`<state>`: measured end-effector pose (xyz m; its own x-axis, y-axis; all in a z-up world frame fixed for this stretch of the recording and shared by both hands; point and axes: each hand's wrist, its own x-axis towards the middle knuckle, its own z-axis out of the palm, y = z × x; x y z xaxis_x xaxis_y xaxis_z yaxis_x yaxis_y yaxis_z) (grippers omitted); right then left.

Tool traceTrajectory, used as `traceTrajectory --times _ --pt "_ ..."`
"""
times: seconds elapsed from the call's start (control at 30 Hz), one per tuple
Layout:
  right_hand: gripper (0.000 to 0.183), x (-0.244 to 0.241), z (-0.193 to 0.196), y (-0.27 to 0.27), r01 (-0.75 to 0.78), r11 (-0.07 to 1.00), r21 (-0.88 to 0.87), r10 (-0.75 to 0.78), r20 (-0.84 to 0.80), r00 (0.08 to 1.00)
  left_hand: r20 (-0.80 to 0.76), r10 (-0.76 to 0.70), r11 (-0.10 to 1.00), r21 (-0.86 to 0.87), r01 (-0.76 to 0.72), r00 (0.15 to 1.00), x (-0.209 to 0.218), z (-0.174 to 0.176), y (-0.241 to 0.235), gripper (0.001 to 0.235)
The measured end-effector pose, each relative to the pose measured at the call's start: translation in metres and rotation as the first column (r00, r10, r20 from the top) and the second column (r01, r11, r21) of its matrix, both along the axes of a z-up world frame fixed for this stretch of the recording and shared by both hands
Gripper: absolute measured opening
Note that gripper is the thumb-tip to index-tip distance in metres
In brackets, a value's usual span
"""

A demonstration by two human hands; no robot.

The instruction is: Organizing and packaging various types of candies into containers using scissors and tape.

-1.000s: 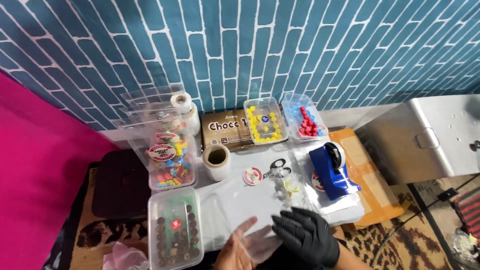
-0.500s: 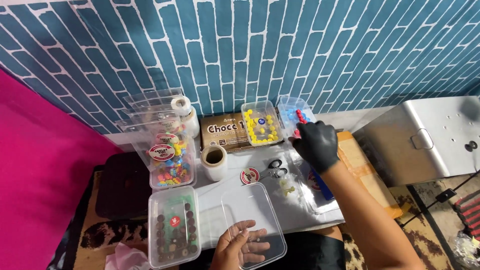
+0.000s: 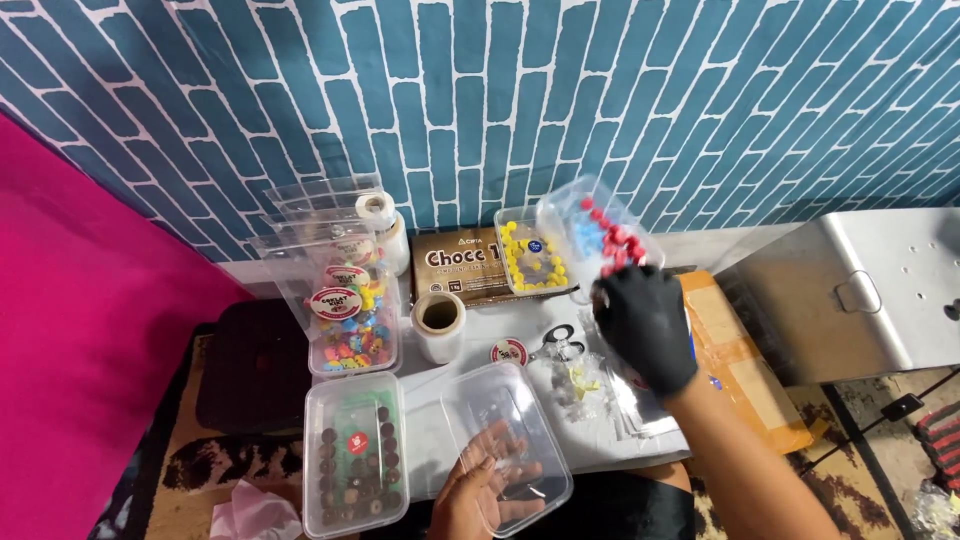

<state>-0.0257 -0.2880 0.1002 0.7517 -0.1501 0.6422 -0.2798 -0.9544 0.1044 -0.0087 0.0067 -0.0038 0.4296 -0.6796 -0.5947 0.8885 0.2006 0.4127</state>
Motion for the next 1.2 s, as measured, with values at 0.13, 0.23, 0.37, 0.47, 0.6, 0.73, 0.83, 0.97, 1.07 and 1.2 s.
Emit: traceTrajectory --times 0.13,0.23,0.37,0.47,0.6,0.73,0.83,0.97,1.07,1.2 --pt "0.012 -0.052 -0.042 0.057 0.115 0.99 0.084 -0.087 -0.288 0.954 0.072 0.039 0.989 -0.144 -0.028 0.997 0.008 -0.024 0.011 0.077" --pt "0.028 -0.091 -0.084 0.1 -0.012 0.992 0.124 0.04 -0.231 0.972 0.226 0.138 0.941 -0.333 -0.056 0.964 0.015 -0.049 0.037 0.087" --pt "0.048 -0.115 -0.163 0.13 -0.119 0.954 0.275 0.216 -0.357 0.909 0.373 0.239 0.731 -0.677 0.087 0.897 0.025 -0.077 0.069 0.066" --pt "0.046 -0.112 -0.181 0.151 -0.086 0.944 0.318 0.231 -0.456 0.859 0.368 0.237 0.851 -0.526 -0.009 0.899 0.018 -0.067 0.065 0.074" --pt "0.042 -0.104 -0.155 0.159 -0.165 0.929 0.331 0.228 -0.163 0.96 0.26 0.163 0.907 -0.418 -0.041 0.952 0.015 -0.063 0.059 0.08" --pt "0.06 -0.12 -0.143 0.147 -0.231 0.854 0.467 0.285 -0.048 0.957 0.146 0.149 0.989 -0.032 -0.145 0.978 0.008 -0.041 0.047 0.085" --pt "0.05 -0.114 -0.05 0.16 -0.309 0.822 0.478 0.325 0.051 0.944 0.252 0.151 0.987 0.012 -0.159 0.956 0.001 -0.058 0.038 0.1" --pt "0.051 -0.145 -0.117 0.165 -0.432 0.749 0.502 0.583 -0.191 0.79 0.541 -0.021 0.999 0.035 0.002 0.841 -0.016 -0.083 0.025 0.121" --pt "0.036 -0.145 -0.13 0.164 -0.446 0.822 0.354 0.49 -0.041 0.871 0.754 0.124 0.977 -0.205 0.052 0.645 -0.036 -0.117 0.01 0.112" --pt "0.023 -0.139 -0.064 0.175 0.203 0.265 0.943 -0.259 -0.133 0.957 0.888 0.04 0.997 -0.066 0.041 0.458 -0.034 -0.021 0.018 0.105"
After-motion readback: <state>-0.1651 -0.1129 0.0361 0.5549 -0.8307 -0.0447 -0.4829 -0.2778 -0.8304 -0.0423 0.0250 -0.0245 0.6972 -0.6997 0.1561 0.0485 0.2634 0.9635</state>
